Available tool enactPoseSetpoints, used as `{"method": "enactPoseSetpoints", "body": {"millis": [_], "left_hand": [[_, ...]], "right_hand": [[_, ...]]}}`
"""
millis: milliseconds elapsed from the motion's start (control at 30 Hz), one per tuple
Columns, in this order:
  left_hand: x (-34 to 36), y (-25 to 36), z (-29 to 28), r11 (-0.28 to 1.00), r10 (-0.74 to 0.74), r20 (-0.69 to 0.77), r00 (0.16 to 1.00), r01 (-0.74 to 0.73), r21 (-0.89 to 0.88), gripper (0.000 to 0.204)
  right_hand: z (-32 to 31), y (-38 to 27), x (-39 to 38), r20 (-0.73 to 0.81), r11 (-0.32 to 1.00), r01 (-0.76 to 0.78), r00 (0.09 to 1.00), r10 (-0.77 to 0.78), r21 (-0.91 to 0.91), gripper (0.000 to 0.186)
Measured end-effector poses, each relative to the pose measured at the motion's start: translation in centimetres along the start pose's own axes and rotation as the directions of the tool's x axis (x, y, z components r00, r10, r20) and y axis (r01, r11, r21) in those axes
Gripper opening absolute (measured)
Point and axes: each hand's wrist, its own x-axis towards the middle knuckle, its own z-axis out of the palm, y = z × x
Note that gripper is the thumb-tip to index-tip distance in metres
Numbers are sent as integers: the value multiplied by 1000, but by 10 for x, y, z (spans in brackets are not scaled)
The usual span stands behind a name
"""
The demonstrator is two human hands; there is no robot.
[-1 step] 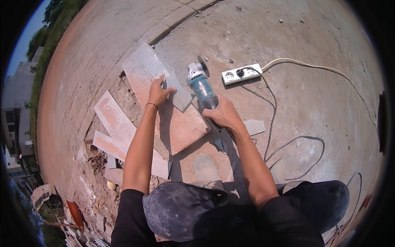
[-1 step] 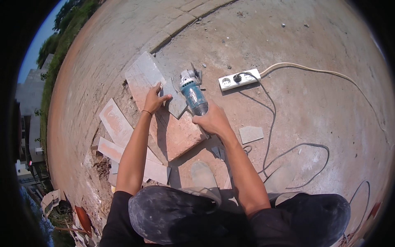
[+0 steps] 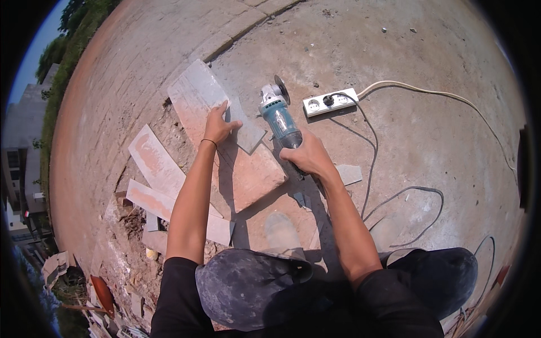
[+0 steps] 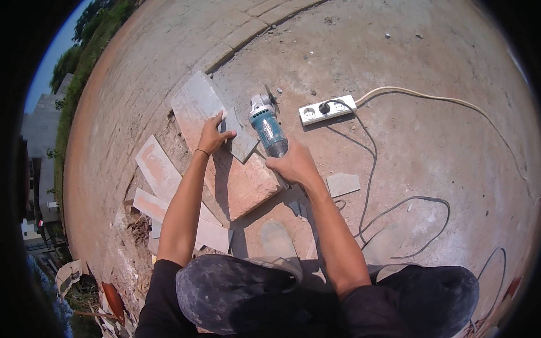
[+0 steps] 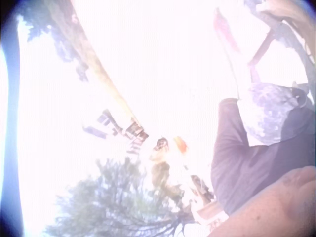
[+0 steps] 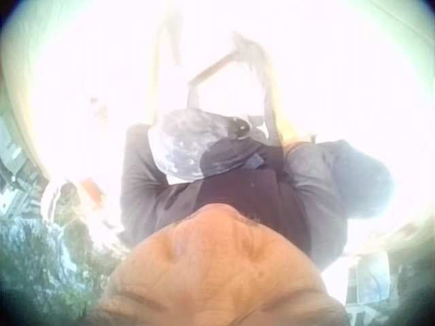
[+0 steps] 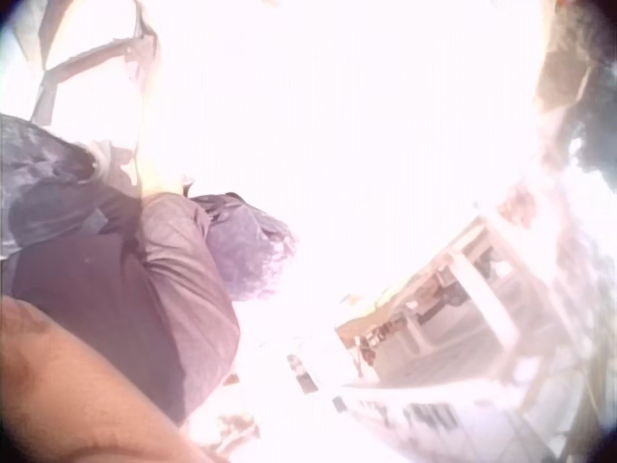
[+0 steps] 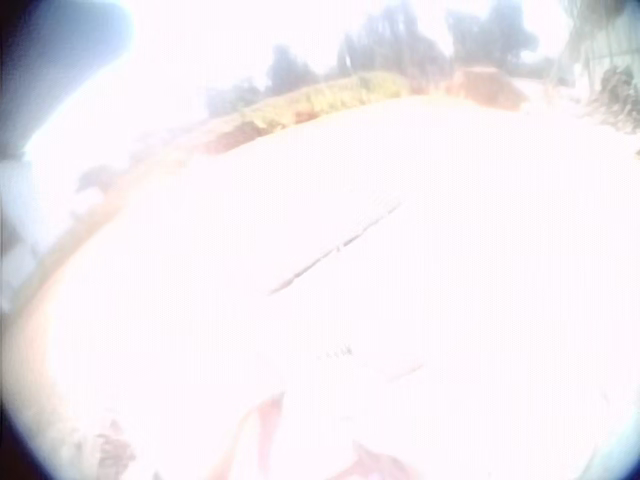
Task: The person cuts a small gray tile using an angle grinder while holding the tile against a larger brick on the ground.
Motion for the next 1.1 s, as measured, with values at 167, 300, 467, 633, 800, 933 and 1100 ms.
{"method": "enactPoseSetpoints", "body": {"millis": [167, 300, 467, 633, 800, 933, 1100], "left_hand": [[7, 8, -5, 994, 10, 80, 997, -19, 104, 96], [7, -6, -17, 995, -93, 149, 985, 88, 35, 95], [10, -17, -22, 973, -201, 290, 936, 225, -51, 94], [8, 17, 9, 971, -194, -6, 981, 193, 139, 99], [-4, -6, -17, 854, -374, 138, 917, 398, -336, 66], [-52, 30, -47, 726, -181, 57, 982, 173, -665, 36], [-130, 76, -35, 885, 149, -612, 777, -380, -268, 27]], "right_hand": [[-22, -1, -6, -22, 998, -24, 999, 25, 56, 58], [-25, -2, -8, -12, 996, -7, 1000, 8, 87, 56], [-19, 0, -6, -25, 995, 9, 1000, -7, 103, 52], [-25, -1, -8, -33, 990, 4, 999, 1, 140, 46], [-25, -1, -10, -23, 991, -22, 999, 25, 135, 54], [-39, -3, -17, -45, 986, -69, 996, 76, 150, 52], [-40, -5, -11, -47, 977, -47, 997, 58, 206, 44]]}}
